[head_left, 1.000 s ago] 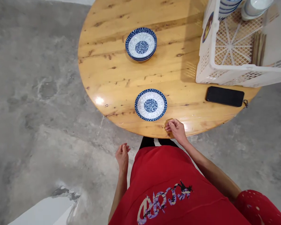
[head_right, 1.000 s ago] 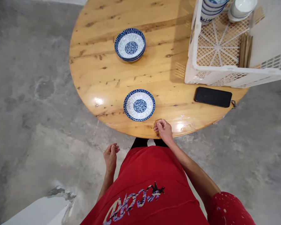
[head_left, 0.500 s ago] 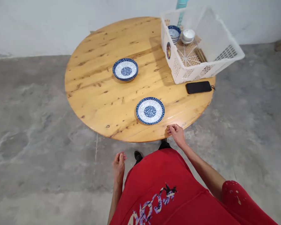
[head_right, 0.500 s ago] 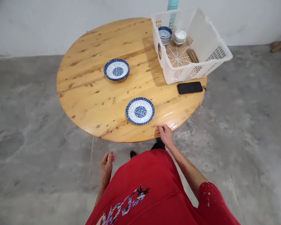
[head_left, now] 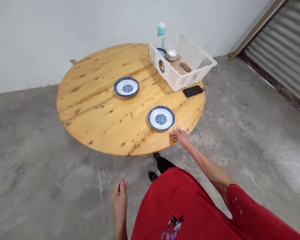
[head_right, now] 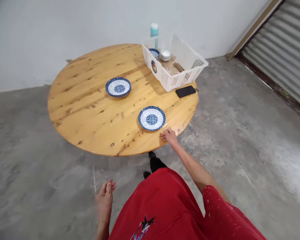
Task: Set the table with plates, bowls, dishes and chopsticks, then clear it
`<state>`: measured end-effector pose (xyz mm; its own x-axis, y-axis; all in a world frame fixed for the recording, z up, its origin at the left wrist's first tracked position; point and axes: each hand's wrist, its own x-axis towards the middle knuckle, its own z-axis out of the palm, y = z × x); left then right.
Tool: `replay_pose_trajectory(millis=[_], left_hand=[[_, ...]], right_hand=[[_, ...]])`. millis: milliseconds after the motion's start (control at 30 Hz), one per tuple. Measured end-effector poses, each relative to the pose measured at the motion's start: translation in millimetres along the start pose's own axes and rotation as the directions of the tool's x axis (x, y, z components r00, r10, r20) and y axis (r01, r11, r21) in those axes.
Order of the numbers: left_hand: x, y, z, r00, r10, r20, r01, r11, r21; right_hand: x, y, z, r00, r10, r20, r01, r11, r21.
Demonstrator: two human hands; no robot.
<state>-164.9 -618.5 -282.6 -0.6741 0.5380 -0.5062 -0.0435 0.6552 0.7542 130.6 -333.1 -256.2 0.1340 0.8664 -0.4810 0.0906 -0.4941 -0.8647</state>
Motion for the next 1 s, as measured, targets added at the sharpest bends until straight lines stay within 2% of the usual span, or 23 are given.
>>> replay_pose_trajectory(millis=[67,167,333,500,733,867,1000], left_hand=[[10.3,6.5,4.9,0.999,0.022,0.030,-0.022,1.000,-0.006],[20.6,4.0,5.7,0.997,0.023,0.078,-0.024,1.000,0.010],[31.5,-4.5,-13.4,0.990,-0.120,0.071,0.116,0.992,0.053],[57.8,11.3,-31.7,0.982,-0.172,0.077,0.163,0.981,0.109],[100.7,42.7,-36.8,0.984,-0.172,0.047,0.168,0.982,0.083],[110.7,48.8,-37.6,0.986,-0.160,0.054,0.155,0.984,0.084],[119.9,50.3,-44.8,0.982,-0.147,0.115,0.133,0.984,0.118]], right_hand=[[-3.7,-8.1,22.0,0.999,0.022,0.024,-0.023,0.998,0.053],[-2.5,-17.6,52.1,0.998,0.060,-0.018,-0.055,0.979,0.195],[-0.6,-26.4,83.6,0.988,0.128,-0.089,-0.095,0.945,0.312],[-6.4,-29.0,93.2,0.980,0.173,-0.101,-0.125,0.923,0.364],[-10.4,-22.7,98.6,0.968,0.188,-0.164,-0.111,0.913,0.393],[-8.2,-18.4,105.6,0.967,0.181,-0.179,-0.093,0.906,0.413],[-4.2,-17.9,112.7,0.961,0.179,-0.209,-0.079,0.906,0.415]])
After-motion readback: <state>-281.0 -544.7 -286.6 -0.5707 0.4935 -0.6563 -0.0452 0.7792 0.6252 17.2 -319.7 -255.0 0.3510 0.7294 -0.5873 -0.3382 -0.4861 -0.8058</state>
